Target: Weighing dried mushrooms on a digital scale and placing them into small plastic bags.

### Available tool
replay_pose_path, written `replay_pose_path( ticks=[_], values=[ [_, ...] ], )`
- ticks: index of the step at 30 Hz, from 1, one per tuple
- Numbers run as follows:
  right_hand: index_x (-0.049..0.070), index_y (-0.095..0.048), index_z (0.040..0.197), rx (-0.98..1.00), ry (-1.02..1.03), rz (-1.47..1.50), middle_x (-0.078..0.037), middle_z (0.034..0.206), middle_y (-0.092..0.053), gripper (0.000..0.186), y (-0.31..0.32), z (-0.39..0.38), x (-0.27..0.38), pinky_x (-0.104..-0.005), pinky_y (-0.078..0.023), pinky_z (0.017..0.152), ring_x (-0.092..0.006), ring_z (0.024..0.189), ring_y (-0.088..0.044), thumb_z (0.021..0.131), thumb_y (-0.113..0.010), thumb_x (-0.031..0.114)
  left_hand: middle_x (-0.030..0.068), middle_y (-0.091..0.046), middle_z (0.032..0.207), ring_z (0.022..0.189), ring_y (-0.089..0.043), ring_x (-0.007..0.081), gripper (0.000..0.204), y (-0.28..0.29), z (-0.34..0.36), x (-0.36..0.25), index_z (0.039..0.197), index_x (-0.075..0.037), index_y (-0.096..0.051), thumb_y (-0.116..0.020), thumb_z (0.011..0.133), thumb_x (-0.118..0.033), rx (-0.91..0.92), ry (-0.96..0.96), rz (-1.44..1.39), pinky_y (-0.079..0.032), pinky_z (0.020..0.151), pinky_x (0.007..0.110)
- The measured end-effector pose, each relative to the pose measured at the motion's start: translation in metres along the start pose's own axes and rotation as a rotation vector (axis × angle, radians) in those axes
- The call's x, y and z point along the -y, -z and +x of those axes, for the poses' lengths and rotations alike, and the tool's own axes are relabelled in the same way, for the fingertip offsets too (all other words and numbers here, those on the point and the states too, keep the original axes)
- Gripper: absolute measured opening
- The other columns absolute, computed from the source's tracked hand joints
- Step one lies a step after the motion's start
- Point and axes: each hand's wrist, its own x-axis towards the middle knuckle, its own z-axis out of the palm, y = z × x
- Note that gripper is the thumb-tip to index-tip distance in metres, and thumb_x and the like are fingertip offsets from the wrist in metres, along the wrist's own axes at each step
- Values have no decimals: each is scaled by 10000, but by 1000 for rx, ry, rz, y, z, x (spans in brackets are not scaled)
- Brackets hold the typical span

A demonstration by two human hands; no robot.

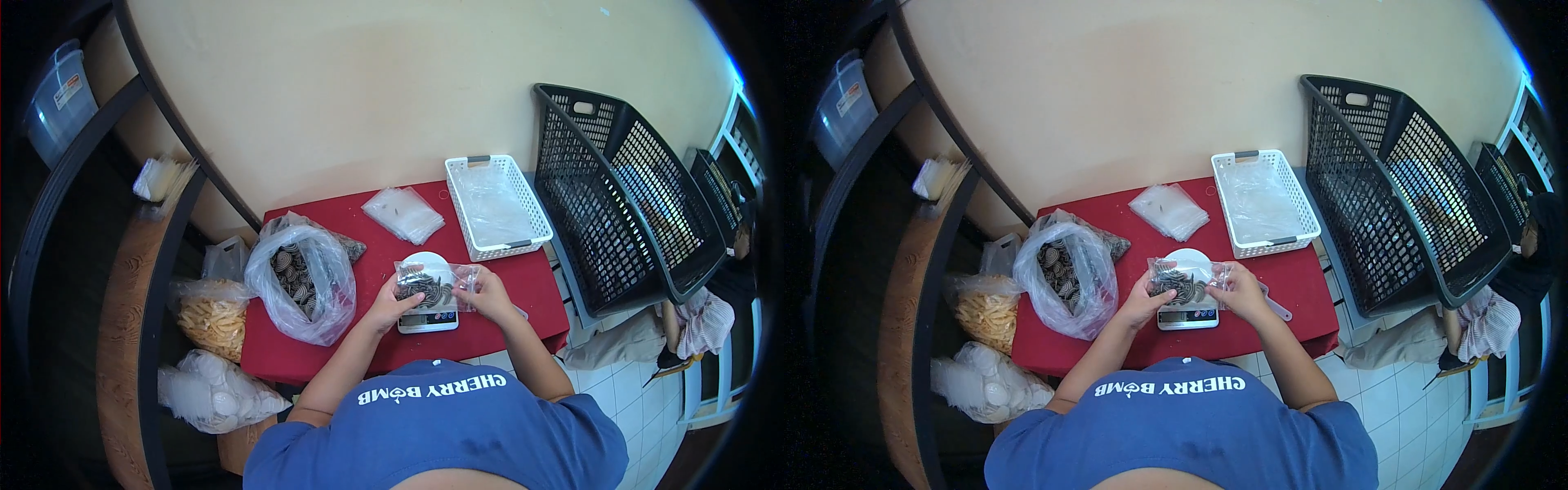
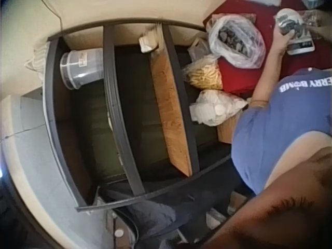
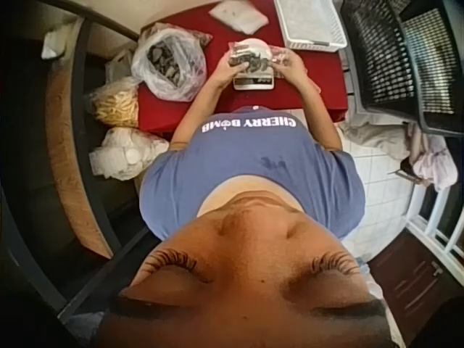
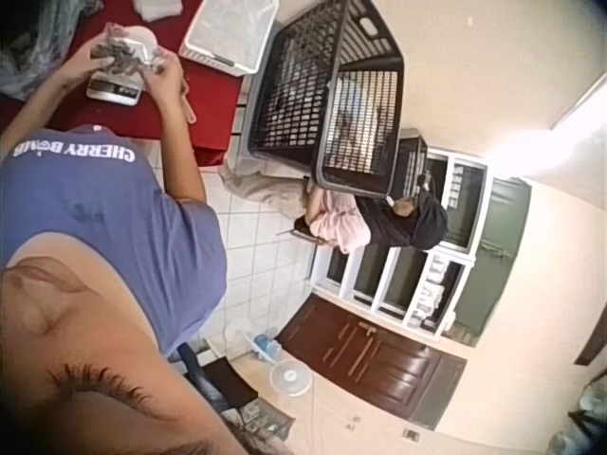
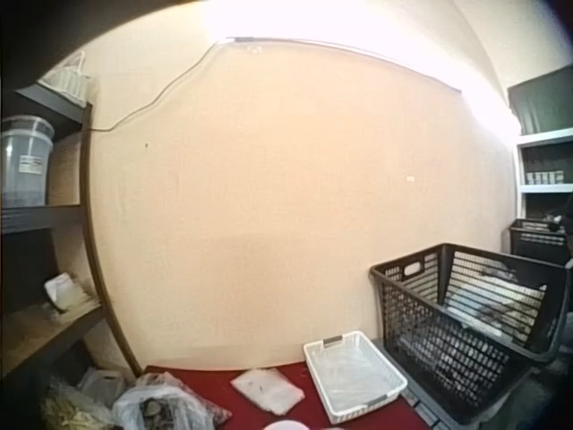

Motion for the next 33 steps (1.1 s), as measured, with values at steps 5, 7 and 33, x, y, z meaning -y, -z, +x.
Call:
replay_pose_path(
  ticks=[5, 7, 33],
  values=[
    [63, -709, 725, -386, 207, -439, -108, 1053, -633, 101, 31, -2, -2, -405, -474, 854, -290, 989, -577, 656, -766, 111, 102, -616, 1154, 1058, -604, 182, 456, 6, 11, 12, 1272, -39, -489, -656, 850, 0, -161, 28, -101, -485, 938, 323],
    [76, -712, 712, -505, 204, -694, -101, 1044, -625, 88, 43, -7, 2, -413, -437, 893, -306, 1041, -525, 659, -766, 121, 93, -630, 1117, 1026, -616, 176, 369, 19, 19, 21, 1204, -20, -525, -654, 858, -8, -208, -11, -150, -497, 918, 325],
    [100, -654, 1063, -703, -41, -805, -93, 1154, -549, 214, 85, -69, -76, -429, -344, 980, -304, 1153, -418, 858, -613, 143, 234, -559, 1200, 1114, -504, 376, 453, 74, 1, 54, 1277, 51, -468, -495, 927, -236, -450, -468, 1464, -382, 986, 456]
  ],
)
